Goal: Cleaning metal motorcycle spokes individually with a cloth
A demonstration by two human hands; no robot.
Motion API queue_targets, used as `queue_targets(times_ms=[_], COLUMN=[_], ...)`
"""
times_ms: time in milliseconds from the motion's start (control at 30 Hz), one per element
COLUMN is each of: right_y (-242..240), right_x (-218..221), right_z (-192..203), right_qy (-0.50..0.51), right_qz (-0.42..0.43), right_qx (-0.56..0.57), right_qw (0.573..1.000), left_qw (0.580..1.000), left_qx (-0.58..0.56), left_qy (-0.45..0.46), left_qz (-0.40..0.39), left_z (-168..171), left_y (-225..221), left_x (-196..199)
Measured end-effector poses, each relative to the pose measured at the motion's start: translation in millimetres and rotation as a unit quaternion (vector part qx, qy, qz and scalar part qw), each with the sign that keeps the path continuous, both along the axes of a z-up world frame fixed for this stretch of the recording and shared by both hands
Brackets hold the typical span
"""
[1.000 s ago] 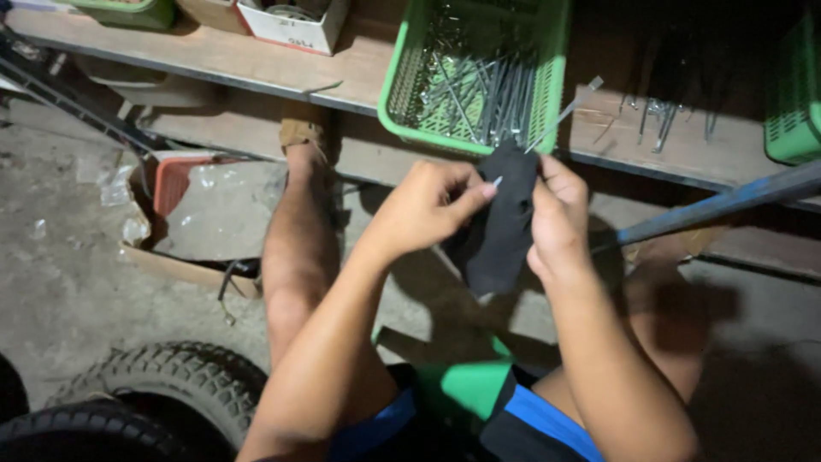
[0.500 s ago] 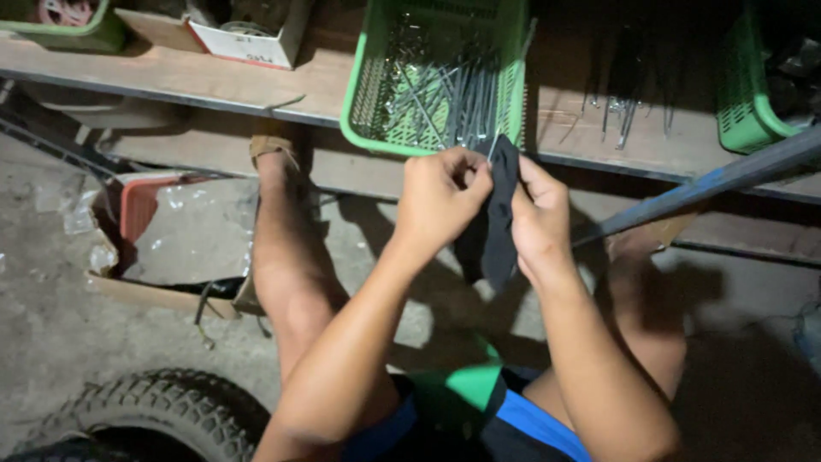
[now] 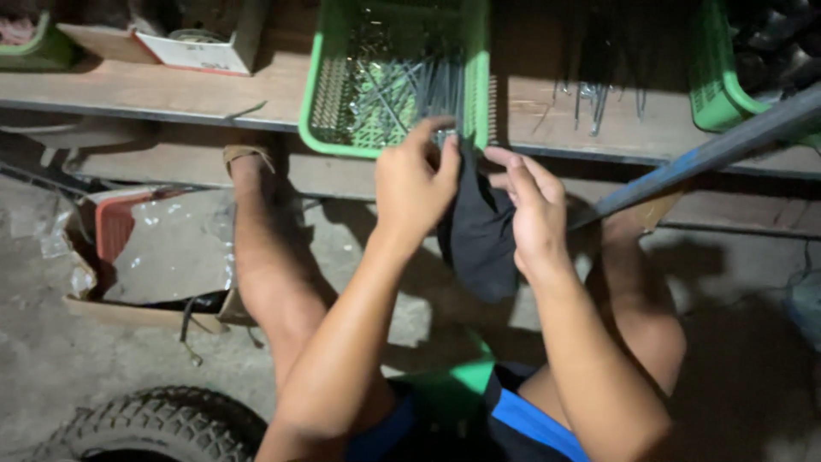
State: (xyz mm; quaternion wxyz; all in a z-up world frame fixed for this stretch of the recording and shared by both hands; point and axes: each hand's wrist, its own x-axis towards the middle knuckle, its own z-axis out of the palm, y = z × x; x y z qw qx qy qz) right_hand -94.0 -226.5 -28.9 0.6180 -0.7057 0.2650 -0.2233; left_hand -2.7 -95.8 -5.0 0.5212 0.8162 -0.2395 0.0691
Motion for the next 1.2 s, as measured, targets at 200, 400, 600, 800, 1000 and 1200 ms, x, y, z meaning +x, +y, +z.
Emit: queue_targets(times_ms=[200,400,600,800,1000,1200], right_y=[-51.5,-103.2,-150.3,-177.6,-164.8,-180.4], right_x=[1.6,4.8,29.5,40.8,33.1,46.5], right_z=[-44.4,-79.3,-97.7,-102.4,-91.4,-100.7], right_qy=[-0.026,-0.037,0.01,0.126,0.133,0.168], right_qz=[-0.062,-0.116,-0.222,-0.224,-0.197,-0.231], right_qx=[-0.041,-0.147,-0.322,-0.377,-0.359,-0.373], right_qw=[0.997,0.982,0.92,0.89,0.903,0.883], left_qw=[0.992,0.975,0.954,0.948,0.95,0.943], left_qx=[0.002,0.01,-0.062,-0.106,-0.07,-0.018], left_qy=[0.047,0.129,0.201,0.207,0.187,0.217], left_qz=[-0.121,-0.182,-0.212,-0.218,-0.24,-0.25], left_z=[-36.3,-33.5,-57.0,-87.3,-59.9,-77.3], left_y=[-46.2,-99.1,-139.4,-163.4,-152.7,-121.1], left_x=[-17.0,-26.0,-15.8,-8.8,-21.1,-28.7])
